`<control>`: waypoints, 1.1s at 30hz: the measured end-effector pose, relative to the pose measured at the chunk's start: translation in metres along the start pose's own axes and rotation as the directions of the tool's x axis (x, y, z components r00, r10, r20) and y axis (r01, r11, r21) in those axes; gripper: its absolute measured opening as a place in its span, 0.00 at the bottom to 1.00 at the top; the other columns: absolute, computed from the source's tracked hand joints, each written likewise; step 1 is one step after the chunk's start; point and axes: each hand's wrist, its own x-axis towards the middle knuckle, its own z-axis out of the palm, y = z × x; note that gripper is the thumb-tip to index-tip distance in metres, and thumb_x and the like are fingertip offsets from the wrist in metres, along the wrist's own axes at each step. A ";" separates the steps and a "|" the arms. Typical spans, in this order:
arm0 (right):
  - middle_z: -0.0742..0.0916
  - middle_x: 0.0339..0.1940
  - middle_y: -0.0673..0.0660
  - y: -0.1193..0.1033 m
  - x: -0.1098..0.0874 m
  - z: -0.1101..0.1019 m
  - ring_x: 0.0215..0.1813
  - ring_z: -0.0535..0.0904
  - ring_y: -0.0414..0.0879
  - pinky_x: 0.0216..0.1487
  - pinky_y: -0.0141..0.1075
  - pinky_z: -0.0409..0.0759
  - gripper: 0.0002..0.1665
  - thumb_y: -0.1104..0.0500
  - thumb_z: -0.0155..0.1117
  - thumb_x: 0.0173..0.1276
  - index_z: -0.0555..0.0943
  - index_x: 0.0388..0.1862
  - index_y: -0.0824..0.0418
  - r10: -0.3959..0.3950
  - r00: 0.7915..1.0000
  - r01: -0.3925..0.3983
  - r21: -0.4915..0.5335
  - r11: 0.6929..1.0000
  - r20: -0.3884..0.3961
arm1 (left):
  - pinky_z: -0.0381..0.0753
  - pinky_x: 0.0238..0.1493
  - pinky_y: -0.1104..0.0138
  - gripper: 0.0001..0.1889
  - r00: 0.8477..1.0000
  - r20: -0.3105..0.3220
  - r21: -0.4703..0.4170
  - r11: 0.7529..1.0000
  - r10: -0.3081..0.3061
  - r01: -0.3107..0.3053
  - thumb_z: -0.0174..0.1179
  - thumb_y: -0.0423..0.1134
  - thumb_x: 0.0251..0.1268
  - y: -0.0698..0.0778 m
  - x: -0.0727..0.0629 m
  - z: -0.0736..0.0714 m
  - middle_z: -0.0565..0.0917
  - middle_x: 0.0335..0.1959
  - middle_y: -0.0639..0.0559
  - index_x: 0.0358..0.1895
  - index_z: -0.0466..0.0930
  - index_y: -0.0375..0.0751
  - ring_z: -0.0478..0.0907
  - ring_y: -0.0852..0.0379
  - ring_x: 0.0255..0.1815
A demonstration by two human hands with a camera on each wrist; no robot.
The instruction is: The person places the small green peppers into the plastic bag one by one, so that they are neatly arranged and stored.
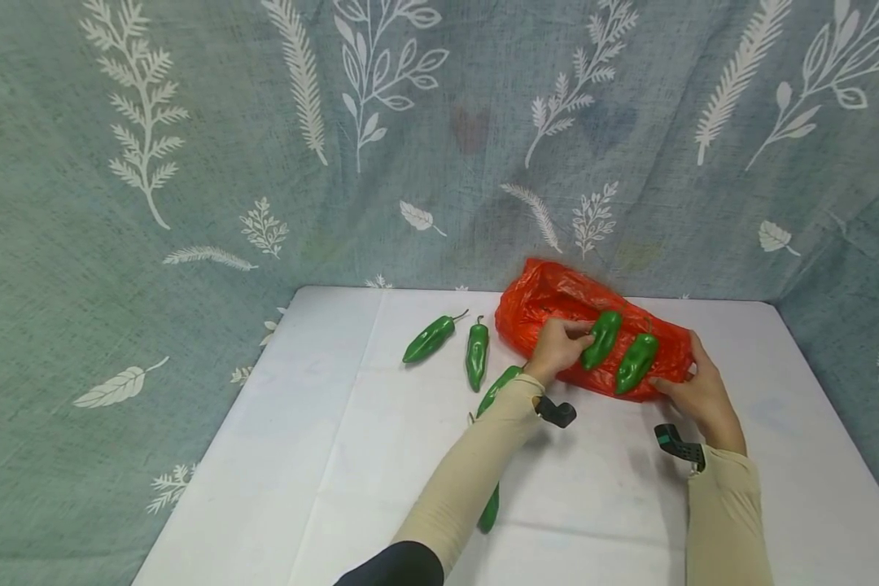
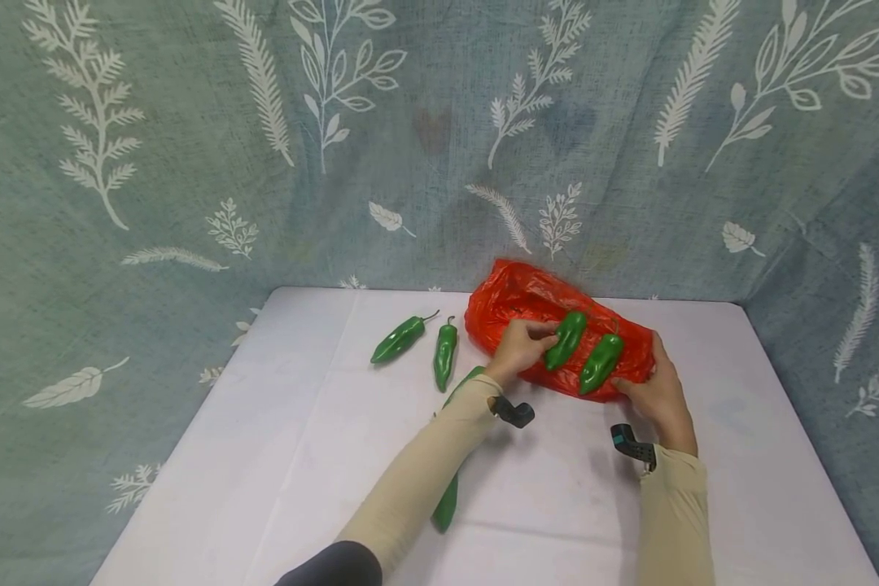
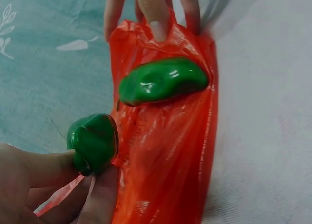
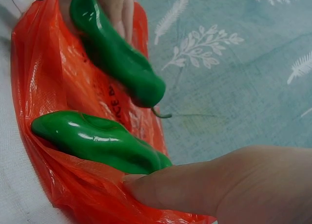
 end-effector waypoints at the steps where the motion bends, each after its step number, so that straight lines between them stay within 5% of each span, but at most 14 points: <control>1: 0.55 0.83 0.77 0.000 0.000 0.000 0.76 0.61 0.80 0.69 0.70 0.69 0.66 0.67 0.69 0.68 0.31 0.86 0.56 0.001 1.000 -0.001 0.000 1.000 0.001 | 0.83 0.48 0.71 0.13 1.000 0.003 0.001 1.000 -0.006 0.006 0.68 0.35 0.69 0.000 0.000 0.001 0.91 0.51 0.50 0.54 0.90 0.43 0.86 0.56 0.51; 8: 0.56 0.82 0.77 0.000 0.000 0.001 0.74 0.65 0.80 0.68 0.68 0.72 0.66 0.67 0.68 0.68 0.32 0.86 0.55 0.008 1.000 -0.008 -0.004 1.000 -0.003 | 0.85 0.47 0.70 0.12 0.998 0.022 -0.011 0.998 -0.054 0.054 0.67 0.33 0.70 -0.003 -0.001 0.004 0.91 0.52 0.49 0.54 0.90 0.43 0.85 0.58 0.49; 33: 0.58 0.82 0.78 0.001 0.000 0.001 0.73 0.66 0.78 0.68 0.69 0.72 0.64 0.66 0.68 0.68 0.34 0.87 0.56 -0.016 1.000 0.016 -0.009 1.000 -0.009 | 0.83 0.48 0.73 0.10 0.999 -0.029 0.062 0.998 -0.023 0.025 0.70 0.34 0.67 -0.007 0.001 0.023 0.92 0.47 0.49 0.50 0.91 0.41 0.86 0.59 0.50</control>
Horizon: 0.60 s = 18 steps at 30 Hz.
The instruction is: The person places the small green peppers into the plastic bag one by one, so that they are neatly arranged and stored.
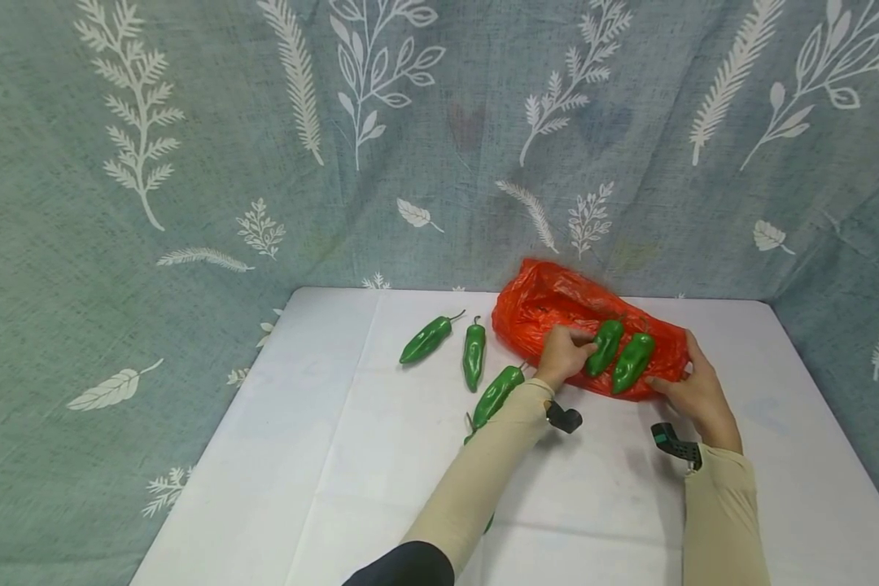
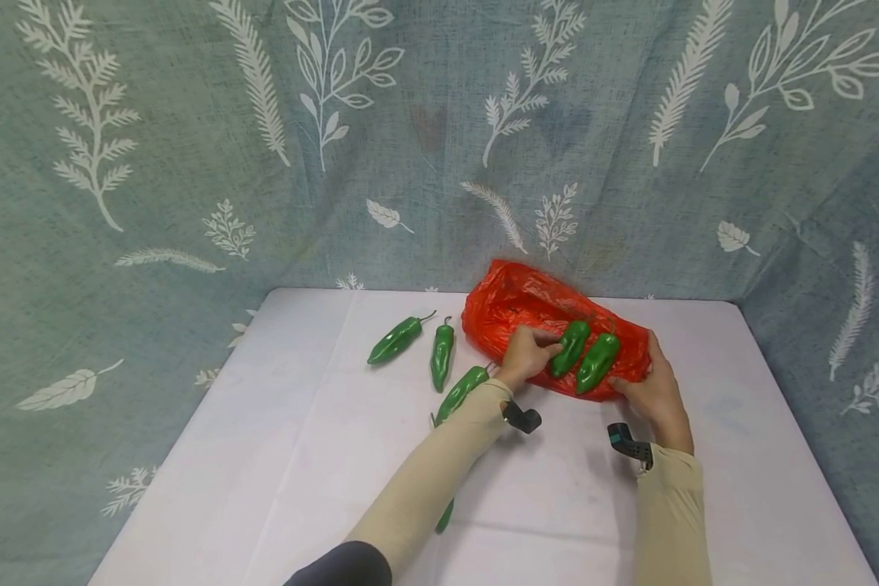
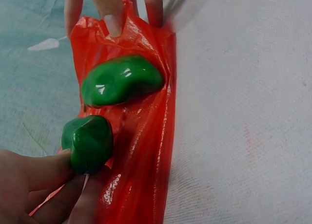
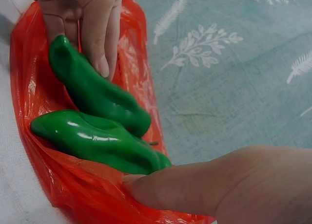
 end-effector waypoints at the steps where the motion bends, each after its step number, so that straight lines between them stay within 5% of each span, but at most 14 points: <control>1: 0.59 0.81 0.78 0.000 0.000 0.000 0.72 0.66 0.78 0.68 0.68 0.72 0.64 0.66 0.68 0.68 0.35 0.87 0.55 -0.002 1.000 0.002 0.002 1.000 -0.001 | 0.83 0.48 0.73 0.10 1.000 0.000 0.004 1.000 0.000 0.000 0.70 0.35 0.67 0.000 0.000 0.000 0.92 0.47 0.49 0.50 0.91 0.41 0.86 0.59 0.49; 18: 0.59 0.82 0.76 -0.001 0.002 0.001 0.73 0.68 0.77 0.68 0.66 0.74 0.63 0.65 0.69 0.69 0.36 0.87 0.53 0.010 1.000 -0.010 0.011 1.000 0.001 | 0.82 0.45 0.75 0.11 1.000 0.011 0.036 0.999 0.011 -0.011 0.69 0.34 0.68 0.002 -0.002 0.005 0.92 0.48 0.48 0.51 0.91 0.38 0.86 0.60 0.47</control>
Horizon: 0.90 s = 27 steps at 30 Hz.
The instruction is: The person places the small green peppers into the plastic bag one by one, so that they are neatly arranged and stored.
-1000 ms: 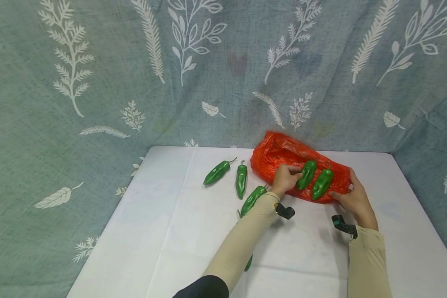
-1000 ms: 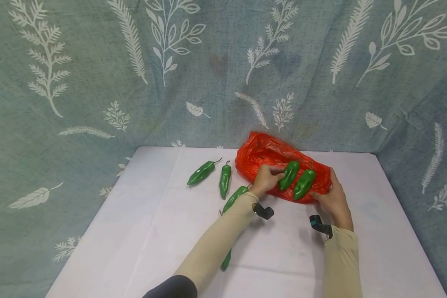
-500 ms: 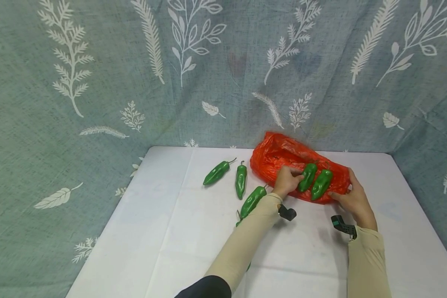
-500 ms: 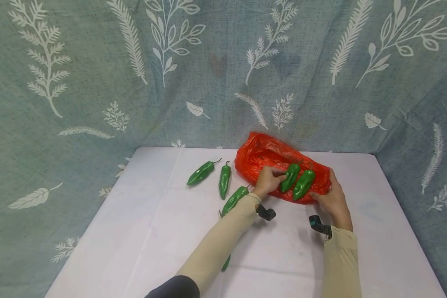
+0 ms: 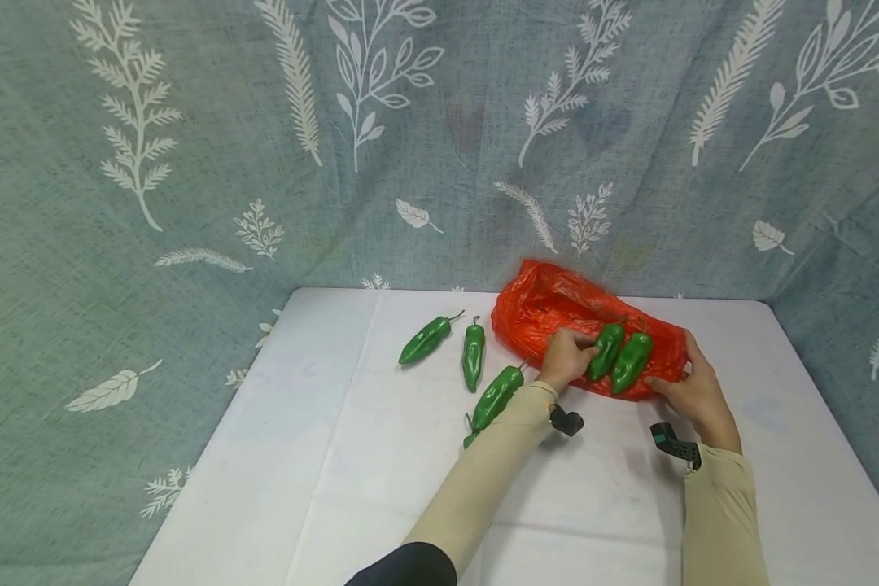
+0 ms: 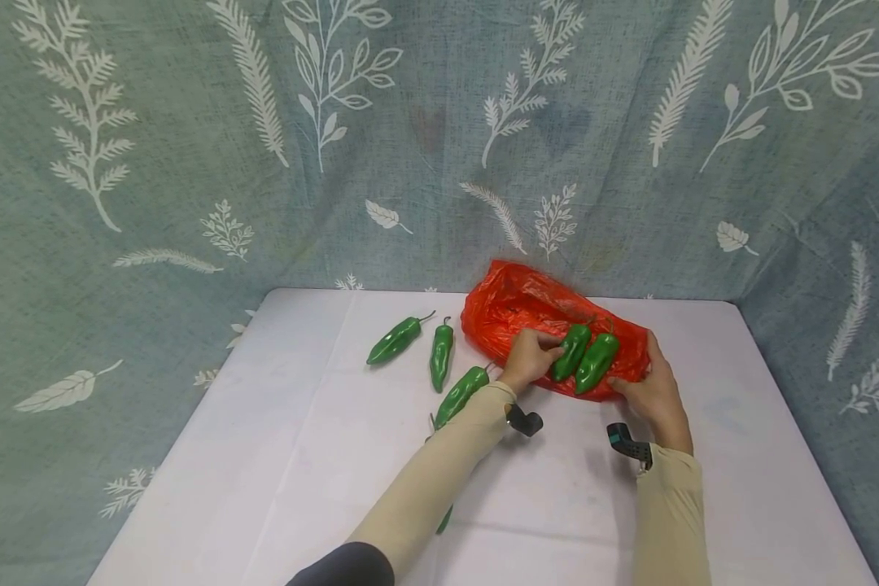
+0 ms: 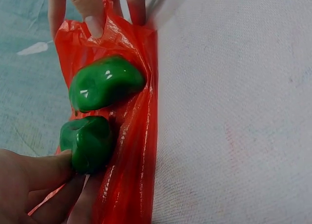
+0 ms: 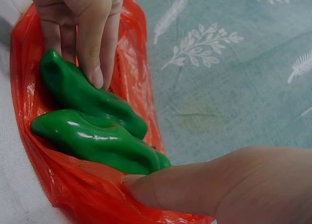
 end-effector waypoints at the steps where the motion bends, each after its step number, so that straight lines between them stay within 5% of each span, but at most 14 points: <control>1: 0.59 0.82 0.77 0.000 0.000 0.000 0.72 0.68 0.77 0.67 0.66 0.74 0.63 0.65 0.69 0.68 0.35 0.87 0.53 0.001 1.000 -0.001 -0.008 1.000 -0.001 | 0.82 0.45 0.75 0.11 1.000 0.002 0.004 1.000 0.000 0.000 0.68 0.34 0.68 0.000 0.000 0.000 0.92 0.48 0.48 0.50 0.91 0.38 0.86 0.60 0.47; 5: 0.60 0.81 0.78 0.001 0.000 -0.001 0.71 0.69 0.77 0.67 0.64 0.76 0.63 0.65 0.68 0.69 0.35 0.87 0.55 0.001 1.000 -0.001 -0.026 1.000 0.003 | 0.82 0.44 0.75 0.10 1.000 0.011 0.009 1.000 0.003 -0.003 0.68 0.34 0.69 0.000 0.001 0.001 0.92 0.47 0.48 0.50 0.91 0.38 0.85 0.60 0.46; 9: 0.62 0.80 0.78 0.001 0.000 -0.002 0.70 0.71 0.76 0.54 0.37 0.86 0.63 0.66 0.69 0.68 0.37 0.87 0.55 -0.033 0.999 0.033 -0.015 0.999 0.006 | 0.81 0.44 0.75 0.09 1.000 0.013 0.031 1.000 0.002 -0.003 0.69 0.34 0.68 -0.001 0.001 0.003 0.92 0.48 0.49 0.49 0.91 0.39 0.85 0.61 0.47; 13: 0.64 0.78 0.79 0.001 -0.001 -0.002 0.69 0.72 0.77 0.41 0.17 0.73 0.62 0.67 0.70 0.67 0.40 0.87 0.56 -0.067 0.998 0.067 0.006 0.998 0.006 | 0.81 0.43 0.75 0.10 1.000 0.017 0.042 0.999 -0.002 0.001 0.69 0.35 0.68 -0.001 0.002 0.003 0.92 0.49 0.50 0.49 0.92 0.41 0.85 0.61 0.48; 23: 0.64 0.79 0.77 0.000 -0.001 -0.001 0.69 0.72 0.76 0.42 0.18 0.74 0.62 0.67 0.70 0.67 0.41 0.87 0.55 -0.071 0.997 0.071 0.004 0.997 0.003 | 0.81 0.41 0.76 0.10 0.999 0.033 0.071 0.997 -0.019 0.016 0.68 0.37 0.70 0.001 0.000 0.001 0.92 0.49 0.50 0.50 0.91 0.41 0.84 0.63 0.44; 27: 0.63 0.80 0.76 0.000 -0.002 -0.001 0.71 0.71 0.76 0.54 0.37 0.85 0.63 0.66 0.70 0.67 0.39 0.87 0.54 -0.052 0.999 0.052 -0.006 0.999 0.001 | 0.82 0.44 0.74 0.11 0.999 0.031 0.062 0.998 -0.022 0.020 0.68 0.37 0.70 0.001 0.001 0.000 0.92 0.49 0.50 0.52 0.90 0.40 0.85 0.62 0.46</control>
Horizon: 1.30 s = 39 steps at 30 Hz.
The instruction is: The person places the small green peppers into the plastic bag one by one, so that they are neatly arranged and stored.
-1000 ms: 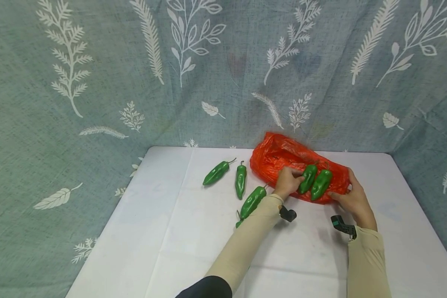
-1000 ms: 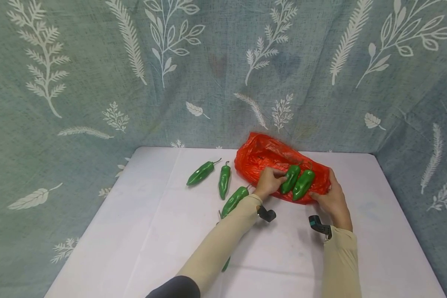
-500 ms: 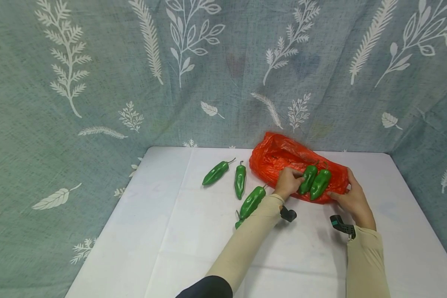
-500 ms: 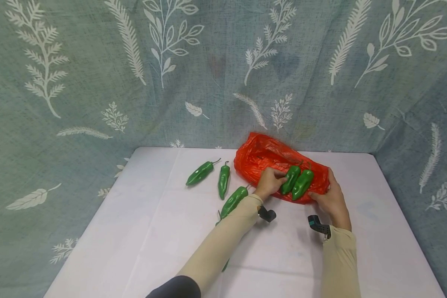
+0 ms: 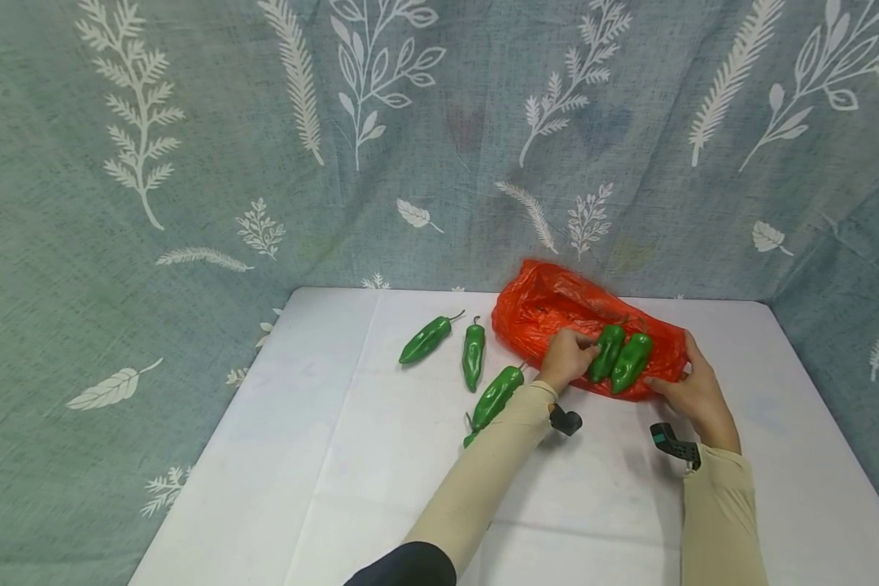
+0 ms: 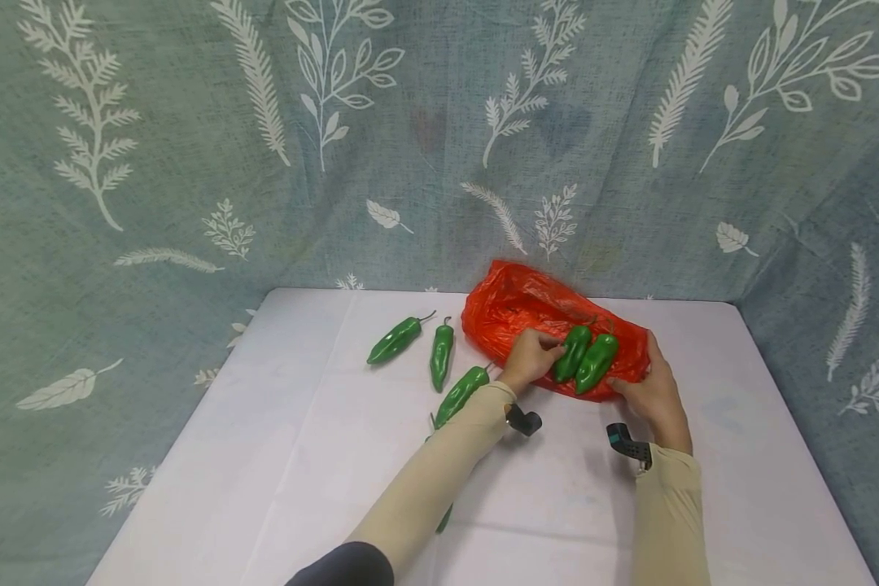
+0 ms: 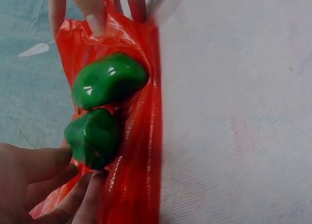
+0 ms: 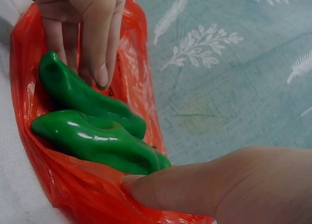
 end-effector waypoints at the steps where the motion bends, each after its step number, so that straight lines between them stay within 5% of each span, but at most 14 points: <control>1: 0.63 0.80 0.76 0.000 0.000 0.000 0.71 0.70 0.76 0.58 0.46 0.85 0.63 0.66 0.70 0.67 0.39 0.87 0.54 0.007 1.000 -0.007 0.001 1.000 0.001 | 0.83 0.45 0.74 0.12 1.000 -0.001 -0.002 1.000 0.004 -0.004 0.67 0.38 0.71 0.000 0.000 0.000 0.92 0.50 0.50 0.53 0.90 0.40 0.86 0.61 0.47; 4: 0.60 0.82 0.76 0.001 0.001 -0.001 0.73 0.66 0.77 0.68 0.66 0.74 0.65 0.66 0.70 0.68 0.36 0.87 0.53 0.029 1.000 -0.029 0.011 1.000 0.006 | 0.84 0.51 0.71 0.13 1.000 -0.009 0.001 1.000 0.023 -0.023 0.68 0.38 0.71 0.000 0.001 -0.003 0.91 0.51 0.49 0.53 0.89 0.39 0.87 0.58 0.52; 6: 0.58 0.83 0.76 0.002 0.001 -0.001 0.74 0.64 0.79 0.69 0.69 0.70 0.65 0.66 0.70 0.68 0.34 0.87 0.53 0.039 0.999 -0.040 0.022 0.999 0.011 | 0.84 0.53 0.71 0.13 0.999 -0.018 0.009 0.999 0.049 -0.049 0.68 0.38 0.70 0.001 0.001 -0.005 0.92 0.51 0.49 0.53 0.90 0.38 0.87 0.57 0.54; 11: 0.58 0.83 0.76 0.002 0.000 -0.001 0.75 0.64 0.78 0.70 0.69 0.70 0.65 0.67 0.69 0.67 0.33 0.87 0.55 0.030 0.999 -0.030 0.008 1.000 0.013 | 0.81 0.44 0.75 0.12 0.992 -0.040 0.026 0.992 0.121 -0.120 0.68 0.37 0.70 0.002 0.001 -0.014 0.92 0.48 0.48 0.51 0.90 0.37 0.87 0.60 0.46; 17: 0.60 0.82 0.77 0.001 -0.001 0.000 0.74 0.65 0.77 0.69 0.68 0.71 0.64 0.67 0.69 0.67 0.35 0.87 0.56 0.003 1.000 -0.003 -0.005 1.000 0.012 | 0.72 0.30 0.75 0.13 0.984 -0.049 -0.007 0.986 0.169 -0.169 0.68 0.39 0.70 0.006 -0.003 -0.027 0.92 0.46 0.46 0.52 0.90 0.36 0.75 0.64 0.31; 29: 0.58 0.83 0.76 -0.003 -0.001 -0.001 0.77 0.61 0.77 0.70 0.69 0.69 0.65 0.67 0.69 0.68 0.34 0.87 0.55 0.028 0.999 -0.028 0.009 1.000 0.023 | 0.80 0.37 0.76 0.14 0.966 -0.037 -0.060 0.964 0.256 -0.258 0.68 0.41 0.71 0.011 -0.016 -0.052 0.92 0.47 0.47 0.52 0.89 0.36 0.87 0.56 0.44; 39: 0.55 0.84 0.76 -0.001 0.000 -0.003 0.79 0.57 0.78 0.70 0.71 0.67 0.65 0.66 0.69 0.68 0.32 0.86 0.55 0.038 0.999 -0.038 0.008 0.999 0.023 | 0.81 0.39 0.75 0.14 0.954 -0.036 -0.110 0.947 0.299 -0.301 0.67 0.43 0.71 0.018 -0.032 -0.082 0.92 0.47 0.48 0.53 0.89 0.39 0.85 0.57 0.44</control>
